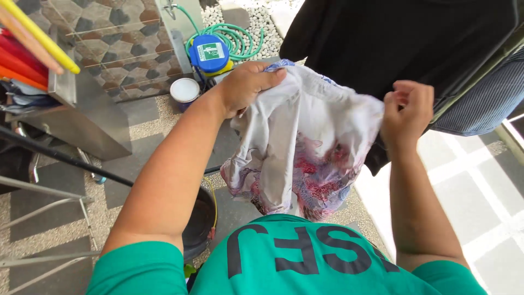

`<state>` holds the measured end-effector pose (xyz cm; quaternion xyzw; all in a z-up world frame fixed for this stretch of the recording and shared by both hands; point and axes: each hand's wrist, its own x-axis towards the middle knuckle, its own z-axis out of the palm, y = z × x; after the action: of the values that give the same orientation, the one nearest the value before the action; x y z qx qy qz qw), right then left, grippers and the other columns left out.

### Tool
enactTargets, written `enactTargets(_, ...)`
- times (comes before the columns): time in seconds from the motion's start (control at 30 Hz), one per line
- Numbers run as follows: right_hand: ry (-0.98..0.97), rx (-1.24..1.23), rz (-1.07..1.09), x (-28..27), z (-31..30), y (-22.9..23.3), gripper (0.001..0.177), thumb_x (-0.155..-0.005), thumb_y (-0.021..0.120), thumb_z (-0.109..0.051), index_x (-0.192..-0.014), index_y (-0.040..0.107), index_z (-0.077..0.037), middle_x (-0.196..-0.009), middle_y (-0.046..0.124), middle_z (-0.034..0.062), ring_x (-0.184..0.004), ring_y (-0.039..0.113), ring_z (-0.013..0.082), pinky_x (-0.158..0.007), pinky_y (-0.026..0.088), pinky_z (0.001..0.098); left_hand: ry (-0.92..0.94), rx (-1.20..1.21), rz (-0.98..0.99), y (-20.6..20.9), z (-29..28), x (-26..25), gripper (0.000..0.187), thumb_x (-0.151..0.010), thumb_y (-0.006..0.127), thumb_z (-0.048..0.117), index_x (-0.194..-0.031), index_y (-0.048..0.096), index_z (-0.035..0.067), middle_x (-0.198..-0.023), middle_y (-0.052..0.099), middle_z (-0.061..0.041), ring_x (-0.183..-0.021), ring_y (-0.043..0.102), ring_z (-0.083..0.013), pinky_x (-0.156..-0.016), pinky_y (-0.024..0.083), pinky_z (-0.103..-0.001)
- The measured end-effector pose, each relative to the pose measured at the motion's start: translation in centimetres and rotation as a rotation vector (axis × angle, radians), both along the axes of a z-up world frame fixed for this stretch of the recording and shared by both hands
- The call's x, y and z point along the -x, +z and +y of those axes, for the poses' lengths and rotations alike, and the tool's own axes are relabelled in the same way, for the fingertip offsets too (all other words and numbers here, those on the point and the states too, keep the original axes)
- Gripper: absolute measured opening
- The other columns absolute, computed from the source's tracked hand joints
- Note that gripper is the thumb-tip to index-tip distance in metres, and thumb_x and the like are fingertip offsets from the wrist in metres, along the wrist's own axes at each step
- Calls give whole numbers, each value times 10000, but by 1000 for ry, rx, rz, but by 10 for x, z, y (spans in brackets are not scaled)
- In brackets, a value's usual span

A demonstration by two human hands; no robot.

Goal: Picking up a shirt from a pile, placing it on a hanger, hanging it on a drying rack, and buttoning it up.

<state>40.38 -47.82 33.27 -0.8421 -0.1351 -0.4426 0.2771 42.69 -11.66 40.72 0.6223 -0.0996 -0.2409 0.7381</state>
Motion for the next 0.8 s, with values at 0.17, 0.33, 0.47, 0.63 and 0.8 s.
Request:
enactTargets(0.17, 491, -115, 168, 51, 91, 0, 161, -963, 572, 47, -1005, 701, -40, -880, 721, 113, -770, 677, 312, -694, 548, 399, -36, 384, -11, -31, -94, -22, 262, -941, 740, 242, -1089, 708, 29, -778, 751, -135, -676, 777, -230, -646, 663, -352)
enactTargets(0.33, 551, -223, 369, 45, 90, -9, 142, -1025, 532, -16, -1094, 655, 1, -937, 751, 185, -923, 751, 394, -803, 586, 479, -267, 510, -94, -4, -138, 20, 182, -955, 746, 233, -1066, 728, 89, -782, 756, -43, -696, 762, -135, -646, 643, -271)
enactTargets(0.47, 510, -314, 370, 38, 86, -6, 148, -1017, 539, -20, -1110, 650, 11, -954, 745, 198, -932, 748, 403, -811, 584, 492, -552, 468, -256, 10, -130, 17, 372, -884, 870, 280, -1177, 715, 111, -982, 758, -49, -949, 718, -118, -954, 584, -367)
enactTargets(0.63, 478, -411, 371, 26, 80, 0, 162, -1007, 548, -25, -1130, 643, 23, -975, 739, 216, -944, 744, 414, -820, 582, 509, -638, 512, -181, 10, -132, 5, 326, -892, 858, 243, -1165, 733, 118, -988, 775, -33, -969, 724, -102, -987, 572, -347)
enactTargets(0.8, 481, -517, 392, 20, 83, -10, 184, -997, 557, -30, -1150, 636, 36, -997, 732, 233, -956, 740, 424, -830, 579, 525, -396, 706, 27, -39, -145, -10, 162, -989, 738, 150, -1131, 741, 74, -973, 778, -100, -935, 760, -200, -904, 622, -388)
